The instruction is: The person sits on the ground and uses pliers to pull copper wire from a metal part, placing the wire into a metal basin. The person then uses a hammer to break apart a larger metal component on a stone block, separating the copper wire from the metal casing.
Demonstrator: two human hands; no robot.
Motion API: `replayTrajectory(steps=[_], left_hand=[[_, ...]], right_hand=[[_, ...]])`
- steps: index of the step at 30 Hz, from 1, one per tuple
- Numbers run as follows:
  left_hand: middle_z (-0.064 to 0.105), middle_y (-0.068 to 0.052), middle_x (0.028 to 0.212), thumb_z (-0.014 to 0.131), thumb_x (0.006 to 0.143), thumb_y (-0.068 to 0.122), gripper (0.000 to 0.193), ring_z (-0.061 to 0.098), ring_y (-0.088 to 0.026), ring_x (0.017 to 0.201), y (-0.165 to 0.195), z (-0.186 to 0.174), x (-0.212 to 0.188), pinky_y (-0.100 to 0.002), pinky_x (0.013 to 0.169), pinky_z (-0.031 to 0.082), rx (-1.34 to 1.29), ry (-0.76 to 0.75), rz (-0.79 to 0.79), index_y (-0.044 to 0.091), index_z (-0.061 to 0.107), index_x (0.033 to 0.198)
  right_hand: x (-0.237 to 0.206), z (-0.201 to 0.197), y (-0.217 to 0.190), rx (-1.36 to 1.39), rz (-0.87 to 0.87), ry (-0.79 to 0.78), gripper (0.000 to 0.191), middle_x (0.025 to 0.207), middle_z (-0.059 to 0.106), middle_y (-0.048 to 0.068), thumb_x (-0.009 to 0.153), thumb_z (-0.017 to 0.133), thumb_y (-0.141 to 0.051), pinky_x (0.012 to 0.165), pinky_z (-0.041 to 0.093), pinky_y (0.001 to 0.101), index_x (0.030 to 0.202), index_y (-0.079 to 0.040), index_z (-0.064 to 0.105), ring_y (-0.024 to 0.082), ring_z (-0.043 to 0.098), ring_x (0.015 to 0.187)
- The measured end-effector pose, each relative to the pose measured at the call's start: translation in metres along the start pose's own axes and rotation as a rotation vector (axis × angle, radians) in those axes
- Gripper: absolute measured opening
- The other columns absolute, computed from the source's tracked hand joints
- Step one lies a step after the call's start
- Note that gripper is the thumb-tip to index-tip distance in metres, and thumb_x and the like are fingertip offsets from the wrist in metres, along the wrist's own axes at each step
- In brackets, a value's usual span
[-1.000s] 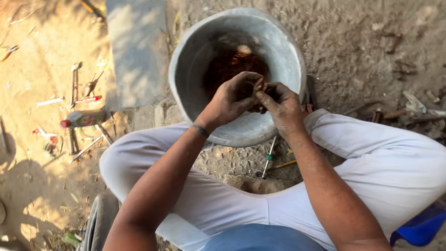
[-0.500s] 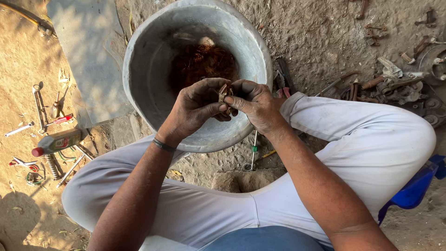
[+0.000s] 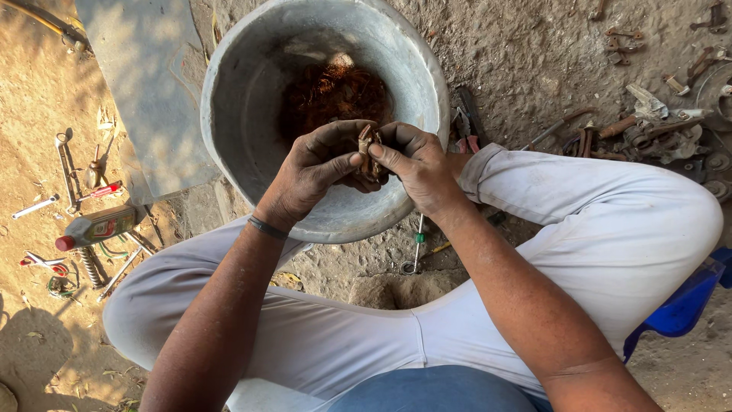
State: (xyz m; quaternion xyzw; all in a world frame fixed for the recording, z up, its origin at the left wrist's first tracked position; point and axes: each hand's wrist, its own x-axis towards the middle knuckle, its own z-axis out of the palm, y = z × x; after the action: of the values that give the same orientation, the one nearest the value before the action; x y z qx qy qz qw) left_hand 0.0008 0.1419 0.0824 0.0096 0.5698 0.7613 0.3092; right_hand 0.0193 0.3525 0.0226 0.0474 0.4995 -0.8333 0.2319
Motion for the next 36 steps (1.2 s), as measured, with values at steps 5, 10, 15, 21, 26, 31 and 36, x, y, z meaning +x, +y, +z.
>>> replayTrajectory(steps=[5, 10, 15, 21, 26, 31, 36], left_hand=[[0.073, -0.016, 0.108, 0.067, 0.101, 0.019, 0.039, 0.078, -0.021, 0.09, -0.007, -0.002, 0.001, -0.036, 0.073, 0.07, 0.05, 0.11, -0.032, -0.001, 0.057, 0.132], [0.07, -0.011, 0.1, 0.066, 0.101, 0.024, 0.032, 0.075, -0.017, 0.085, -0.009, -0.004, 0.005, -0.036, 0.068, 0.071, -0.008, 0.262, 0.001, 0.001, 0.056, 0.12], [0.067, -0.007, 0.1, 0.067, 0.1, 0.022, 0.028, 0.075, -0.015, 0.086, -0.008, -0.006, 0.005, -0.037, 0.069, 0.072, 0.012, 0.327, 0.012, 0.004, 0.053, 0.116], [0.074, -0.011, 0.102, 0.07, 0.098, 0.015, 0.033, 0.075, -0.013, 0.087, -0.014, -0.006, 0.006, -0.03, 0.074, 0.069, 0.265, 0.315, 0.028, 0.0, 0.057, 0.125], [0.074, -0.013, 0.104, 0.068, 0.102, 0.012, 0.03, 0.075, -0.014, 0.088, -0.015, -0.009, 0.005, -0.03, 0.078, 0.068, 0.235, 0.247, 0.059, -0.005, 0.062, 0.126], [0.073, -0.014, 0.102, 0.066, 0.102, 0.012, 0.028, 0.076, -0.017, 0.088, -0.014, -0.01, 0.004, -0.033, 0.079, 0.07, 0.073, 0.198, 0.065, -0.004, 0.061, 0.125], [0.073, -0.013, 0.105, 0.066, 0.102, 0.012, 0.028, 0.077, -0.017, 0.092, -0.012, -0.011, 0.004, -0.035, 0.082, 0.07, 0.115, 0.197, 0.096, -0.004, 0.062, 0.125]], right_hand=[[-0.001, 0.007, -0.003, -0.407, -0.194, -0.064, 0.023, 0.109, 0.068, 0.004, 0.101, 0.074, -0.017, 0.09, 0.06, 0.0248, 0.117, -0.002, 0.069, 0.009, 0.068, 0.101], [0.0, 0.011, -0.002, -0.415, -0.209, 0.0, 0.045, 0.11, 0.066, 0.004, 0.092, 0.082, -0.02, 0.092, 0.06, 0.0242, 0.128, -0.003, 0.061, 0.009, 0.066, 0.104], [0.002, 0.01, 0.006, -0.539, -0.146, 0.102, 0.034, 0.101, 0.07, 0.003, 0.089, 0.085, -0.022, 0.082, 0.063, 0.0234, 0.11, -0.004, 0.064, 0.009, 0.07, 0.093], [0.003, 0.006, 0.008, -0.588, -0.114, 0.12, 0.026, 0.091, 0.073, 0.003, 0.09, 0.083, -0.022, 0.076, 0.062, 0.0243, 0.101, -0.004, 0.069, 0.008, 0.069, 0.084], [0.004, 0.003, 0.004, -0.385, 0.021, 0.091, 0.018, 0.088, 0.074, 0.003, 0.093, 0.08, -0.019, 0.07, 0.059, 0.0247, 0.1, -0.005, 0.072, 0.008, 0.068, 0.078], [0.004, 0.0, 0.0, -0.245, 0.064, 0.087, 0.018, 0.089, 0.074, 0.004, 0.094, 0.078, -0.018, 0.07, 0.058, 0.0258, 0.102, -0.003, 0.073, 0.01, 0.068, 0.078], [0.004, 0.002, -0.003, -0.174, 0.093, 0.101, 0.02, 0.086, 0.073, 0.005, 0.099, 0.072, -0.022, 0.071, 0.061, 0.0275, 0.1, -0.003, 0.073, 0.011, 0.069, 0.078]])
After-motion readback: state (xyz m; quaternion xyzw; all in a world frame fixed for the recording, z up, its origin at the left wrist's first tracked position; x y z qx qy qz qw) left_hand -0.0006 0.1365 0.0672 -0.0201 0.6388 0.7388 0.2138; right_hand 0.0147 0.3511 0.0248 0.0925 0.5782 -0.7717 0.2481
